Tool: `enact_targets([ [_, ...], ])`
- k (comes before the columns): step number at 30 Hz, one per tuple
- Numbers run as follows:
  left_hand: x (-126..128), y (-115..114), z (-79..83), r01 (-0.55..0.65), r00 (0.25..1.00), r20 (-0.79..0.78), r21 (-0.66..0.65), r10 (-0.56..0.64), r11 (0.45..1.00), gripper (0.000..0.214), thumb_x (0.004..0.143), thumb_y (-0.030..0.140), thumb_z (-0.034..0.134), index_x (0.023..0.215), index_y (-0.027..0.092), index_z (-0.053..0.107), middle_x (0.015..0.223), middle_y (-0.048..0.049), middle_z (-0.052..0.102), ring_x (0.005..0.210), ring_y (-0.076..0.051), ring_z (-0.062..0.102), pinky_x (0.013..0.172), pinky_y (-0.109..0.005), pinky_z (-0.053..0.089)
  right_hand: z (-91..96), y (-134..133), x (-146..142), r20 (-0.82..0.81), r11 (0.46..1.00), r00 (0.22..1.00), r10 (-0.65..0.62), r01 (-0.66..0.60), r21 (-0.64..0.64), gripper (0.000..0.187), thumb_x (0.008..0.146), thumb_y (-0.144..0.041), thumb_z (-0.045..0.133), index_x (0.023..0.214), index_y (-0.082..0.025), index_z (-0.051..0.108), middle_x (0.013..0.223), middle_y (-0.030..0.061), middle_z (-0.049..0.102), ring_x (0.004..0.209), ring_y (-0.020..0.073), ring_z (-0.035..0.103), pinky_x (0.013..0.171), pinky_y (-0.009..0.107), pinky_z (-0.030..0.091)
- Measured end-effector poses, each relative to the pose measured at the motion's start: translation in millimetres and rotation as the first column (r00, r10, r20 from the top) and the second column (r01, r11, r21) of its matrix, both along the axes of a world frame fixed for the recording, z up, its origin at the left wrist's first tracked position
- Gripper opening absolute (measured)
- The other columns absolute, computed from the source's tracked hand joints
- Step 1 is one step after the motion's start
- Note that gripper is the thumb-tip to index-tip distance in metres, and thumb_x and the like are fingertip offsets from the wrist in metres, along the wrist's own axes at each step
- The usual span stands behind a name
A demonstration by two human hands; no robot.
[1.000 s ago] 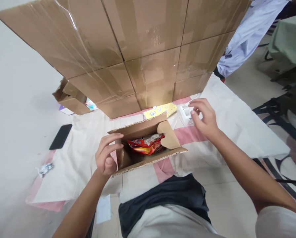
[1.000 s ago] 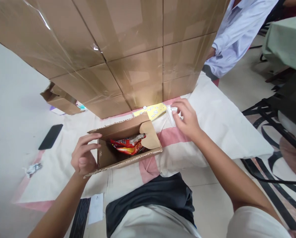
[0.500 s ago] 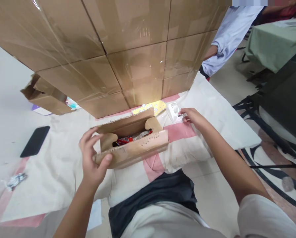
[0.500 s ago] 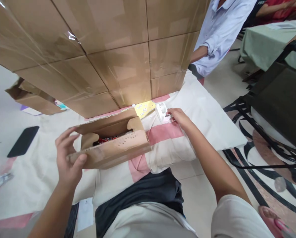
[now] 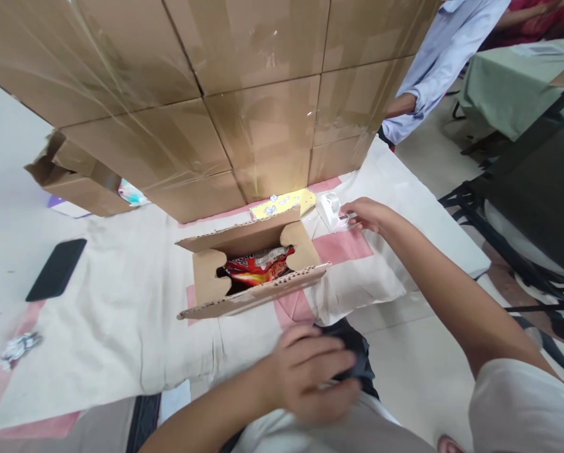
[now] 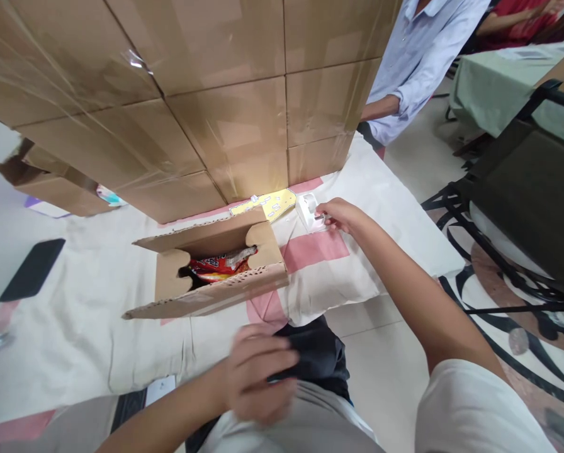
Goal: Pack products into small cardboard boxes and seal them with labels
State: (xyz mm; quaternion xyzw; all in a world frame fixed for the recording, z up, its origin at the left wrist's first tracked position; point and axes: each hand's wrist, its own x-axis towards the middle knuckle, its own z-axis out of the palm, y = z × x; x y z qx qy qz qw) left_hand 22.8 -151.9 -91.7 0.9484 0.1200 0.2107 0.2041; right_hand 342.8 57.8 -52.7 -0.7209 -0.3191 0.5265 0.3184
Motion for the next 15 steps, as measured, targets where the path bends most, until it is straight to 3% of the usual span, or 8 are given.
enact_targets([
  [1,34,2,-4.2,-0.012,0.999,0.050,-0.056,0.015,0.998,0.035,0.090,0.036,0.058,0.124,0.042,0.063,0.121,-0.0044,0.073,0.121,-0.027,0.066,0.101,-0.053,0.057,1.5,0,-3,0.026,1.000,1.000,-0.003,0.003,-0.006,0.017,0.074,-0.005,0.071,0.066,-0.014,0.059,0.064,0.0039,0.058,0.046,0.0074,0.042,0.036,0.021,0.026],
  [3,97,18,-8.3,-0.179,0.977,0.078,-0.217,0.200,0.960,0.046,0.092,0.033,0.055,0.139,0.029,0.055,0.147,-0.0132,0.058,0.143,-0.030,0.050,0.117,-0.053,0.046,4.2,-2,-7,0.077,1.000,0.997,-0.001,0.003,-0.023,0.021,0.076,-0.006,0.072,0.065,-0.015,0.057,0.059,0.0023,0.055,0.045,0.0076,0.042,0.036,0.020,0.027],
  [4,123,31,-8.3,-0.280,0.949,0.050,-0.313,0.311,0.908,0.056,0.092,0.032,0.057,0.146,0.024,0.046,0.157,-0.0166,0.048,0.150,-0.032,0.041,0.122,-0.055,0.041,5.3,-2,-9,0.100,1.000,0.995,-0.002,0.004,-0.027,0.023,0.077,-0.007,0.074,0.065,-0.015,0.056,0.057,0.0018,0.054,0.045,0.0078,0.042,0.036,0.020,0.027],
  [6,159,60,-5.5,-0.449,0.864,-0.030,-0.495,0.502,0.743,0.075,0.086,0.030,0.064,0.153,0.018,0.032,0.162,-0.0227,0.035,0.156,-0.036,0.030,0.124,-0.057,0.037,7.2,-3,-10,0.119,1.000,0.993,-0.009,0.010,-0.012,0.025,0.080,-0.013,0.077,0.067,-0.016,0.056,0.056,0.0023,0.056,0.044,0.0082,0.043,0.036,0.021,0.029],
  [7,170,75,-3.6,-0.499,0.821,-0.055,-0.553,0.569,0.667,0.081,0.084,0.028,0.067,0.154,0.018,0.028,0.164,-0.0241,0.031,0.157,-0.037,0.026,0.124,-0.057,0.037,8.0,-4,-11,0.113,1.000,0.993,-0.013,0.013,-0.001,0.026,0.081,-0.016,0.079,0.068,-0.016,0.056,0.057,0.0032,0.057,0.043,0.0087,0.044,0.036,0.021,0.030],
  [9,181,101,-0.6,-0.562,0.733,-0.024,-0.584,0.680,0.586,0.084,0.084,0.023,0.068,0.155,0.020,0.023,0.168,-0.0224,0.022,0.160,-0.035,0.019,0.127,-0.054,0.031,9.6,-4,-11,0.100,1.000,0.995,-0.011,0.010,0.009,0.028,0.083,-0.022,0.081,0.070,-0.017,0.056,0.057,0.0045,0.059,0.043,0.0100,0.047,0.036,0.022,0.030],
  [12,188,132,-1.5,-0.632,0.618,0.043,-0.566,0.785,0.529,0.081,0.090,0.025,0.065,0.157,0.021,0.020,0.171,-0.0206,0.014,0.162,-0.031,0.012,0.130,-0.052,0.024,11.4,-5,-13,0.112,1.000,0.994,0.005,-0.006,0.010,0.028,0.087,-0.026,0.078,0.072,-0.018,0.056,0.055,0.0038,0.059,0.042,0.0111,0.048,0.036,0.022,0.030],
  [15,194,150,-10.5,-0.676,0.573,0.022,-0.552,0.819,0.488,0.083,0.092,0.026,0.063,0.160,0.017,0.017,0.173,-0.0211,0.008,0.162,-0.031,0.008,0.130,-0.050,0.022,11.8,-7,-16,0.138,1.000,0.990,0.004,-0.007,0.026,0.028,0.090,-0.025,0.075,0.070,-0.018,0.056,0.050,0.0017,0.054,0.040,0.0103,0.044,0.038,0.023,0.032],
])
